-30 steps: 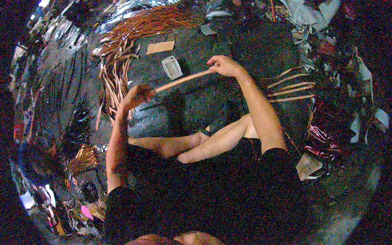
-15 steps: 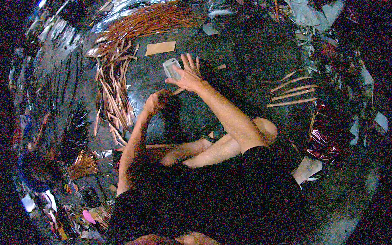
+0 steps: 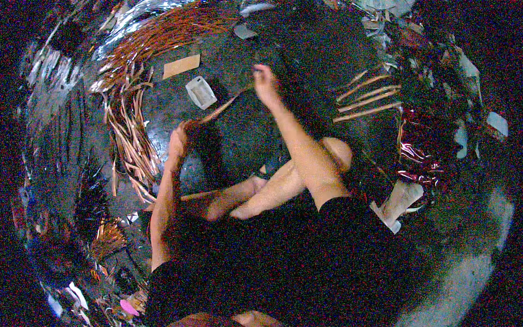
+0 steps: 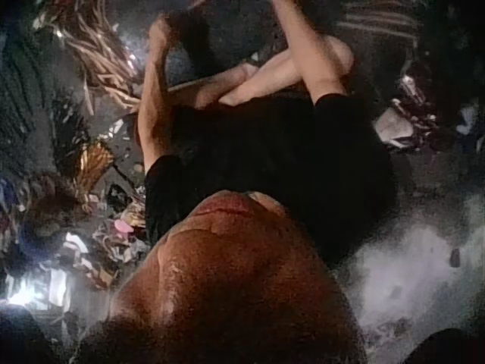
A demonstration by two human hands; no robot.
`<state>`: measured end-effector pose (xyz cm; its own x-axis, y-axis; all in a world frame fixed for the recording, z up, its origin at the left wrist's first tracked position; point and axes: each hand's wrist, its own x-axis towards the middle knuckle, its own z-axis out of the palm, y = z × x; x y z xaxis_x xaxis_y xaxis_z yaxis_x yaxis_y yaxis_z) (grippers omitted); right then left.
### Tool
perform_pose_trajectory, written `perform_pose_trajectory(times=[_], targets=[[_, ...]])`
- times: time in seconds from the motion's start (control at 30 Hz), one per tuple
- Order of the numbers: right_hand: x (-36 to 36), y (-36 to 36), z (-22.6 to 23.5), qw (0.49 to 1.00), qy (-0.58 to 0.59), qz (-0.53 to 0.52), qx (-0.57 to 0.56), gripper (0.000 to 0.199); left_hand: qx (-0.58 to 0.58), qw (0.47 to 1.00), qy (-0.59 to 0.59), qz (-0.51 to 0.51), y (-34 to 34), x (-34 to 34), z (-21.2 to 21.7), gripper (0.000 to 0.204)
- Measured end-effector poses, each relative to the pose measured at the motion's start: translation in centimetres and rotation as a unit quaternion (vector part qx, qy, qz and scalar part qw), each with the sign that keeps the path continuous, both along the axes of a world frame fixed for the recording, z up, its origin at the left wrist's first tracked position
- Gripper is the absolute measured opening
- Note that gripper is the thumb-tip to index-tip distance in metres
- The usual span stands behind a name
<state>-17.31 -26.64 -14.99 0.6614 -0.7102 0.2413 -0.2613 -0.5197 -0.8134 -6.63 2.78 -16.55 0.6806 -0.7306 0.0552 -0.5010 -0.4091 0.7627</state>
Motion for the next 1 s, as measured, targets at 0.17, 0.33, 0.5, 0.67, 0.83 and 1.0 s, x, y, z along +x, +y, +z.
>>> perform_pose_trajectory(times=[0.17,0.33,0.5,0.67,0.83,1.0], targets=[[-4.1,-1.7,0.5,0.965,0.019,-0.061,0.253,0.039,-0.030,0.987,-0.147,-0.061,0.5,0.9,0.5,0.027],[-5.0,-2.0,1.5,0.961,0.056,-0.007,0.272,0.043,-0.033,0.985,-0.158,-0.062,0.4,0.2,1.0,0.026],[-6.1,-0.2,2.1,0.927,0.152,0.045,0.340,0.049,-0.042,0.983,-0.159,-0.081,0.8,0.8,0.3,0.025],[-6.4,0.5,2.0,0.911,0.219,0.065,0.343,0.056,-0.048,0.985,-0.149,-0.074,0.9,0.9,0.0,0.022],[-6.4,2.0,1.8,0.909,0.299,0.042,0.286,0.059,0.011,0.997,-0.060,-0.039,1.3,1.0,0.4,0.019],[-4.9,4.4,2.6,0.895,0.383,0.079,0.215,0.057,0.066,0.996,0.030,-0.053,2.0,3.0,-0.9,0.019]])
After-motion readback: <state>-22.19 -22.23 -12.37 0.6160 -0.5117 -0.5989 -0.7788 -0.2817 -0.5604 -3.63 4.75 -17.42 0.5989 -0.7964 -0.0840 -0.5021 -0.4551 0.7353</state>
